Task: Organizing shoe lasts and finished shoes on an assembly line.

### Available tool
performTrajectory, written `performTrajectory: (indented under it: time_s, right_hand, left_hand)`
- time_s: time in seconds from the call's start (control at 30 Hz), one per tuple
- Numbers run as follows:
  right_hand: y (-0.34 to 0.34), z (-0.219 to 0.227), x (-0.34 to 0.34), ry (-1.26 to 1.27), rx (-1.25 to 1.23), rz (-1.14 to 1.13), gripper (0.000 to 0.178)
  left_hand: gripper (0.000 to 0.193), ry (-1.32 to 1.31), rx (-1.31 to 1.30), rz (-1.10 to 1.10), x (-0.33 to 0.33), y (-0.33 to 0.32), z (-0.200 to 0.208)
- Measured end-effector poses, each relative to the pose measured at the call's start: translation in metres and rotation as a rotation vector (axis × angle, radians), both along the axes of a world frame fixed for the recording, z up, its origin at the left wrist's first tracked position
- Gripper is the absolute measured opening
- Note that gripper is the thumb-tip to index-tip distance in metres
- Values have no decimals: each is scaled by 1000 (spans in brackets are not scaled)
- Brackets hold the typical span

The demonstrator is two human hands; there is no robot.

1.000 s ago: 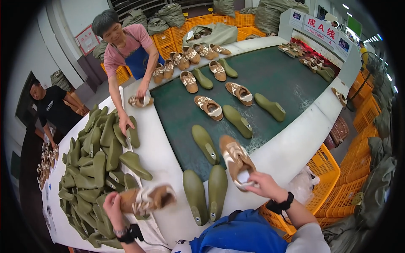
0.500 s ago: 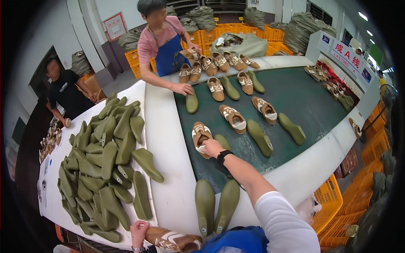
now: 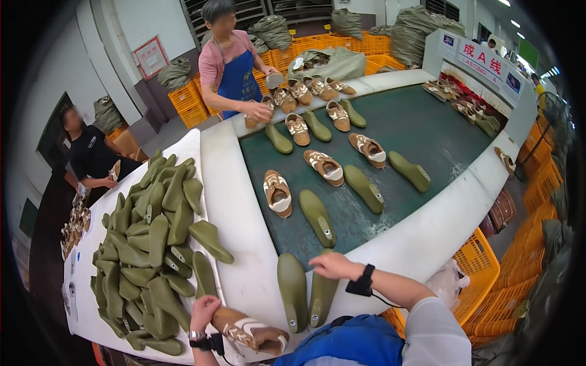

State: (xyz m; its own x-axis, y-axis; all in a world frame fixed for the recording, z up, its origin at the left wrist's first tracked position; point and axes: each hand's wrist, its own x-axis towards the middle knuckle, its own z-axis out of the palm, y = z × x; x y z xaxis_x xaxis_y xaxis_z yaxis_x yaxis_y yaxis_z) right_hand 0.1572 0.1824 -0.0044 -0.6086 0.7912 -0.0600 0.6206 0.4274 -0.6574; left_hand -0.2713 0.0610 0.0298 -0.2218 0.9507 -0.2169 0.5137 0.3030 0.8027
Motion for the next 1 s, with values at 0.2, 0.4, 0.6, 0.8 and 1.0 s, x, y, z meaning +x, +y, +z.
performTrajectory:
  time_s: [0.2,0.4,0.6,0.8,1.0]
  right_hand:
    - [-103,17,-5,-131,-91,52,44]
    - [-127,21,-33,-222,-58,-53,44]
    - [-135,12,-4,-392,61,-232,26]
    - [-138,35,-34,-439,-39,-330,47]
    - [-126,16,-99,-440,93,-342,68]
  left_hand:
    - [64,449,330,-235,41,33,-14]
    - [82,627,156,-349,104,-31,-66]
    - [76,606,301,-156,104,-73,-66]
    - [65,263,411,-197,104,-63,-91]
    - [66,116,476,-285,134,-44,-82]
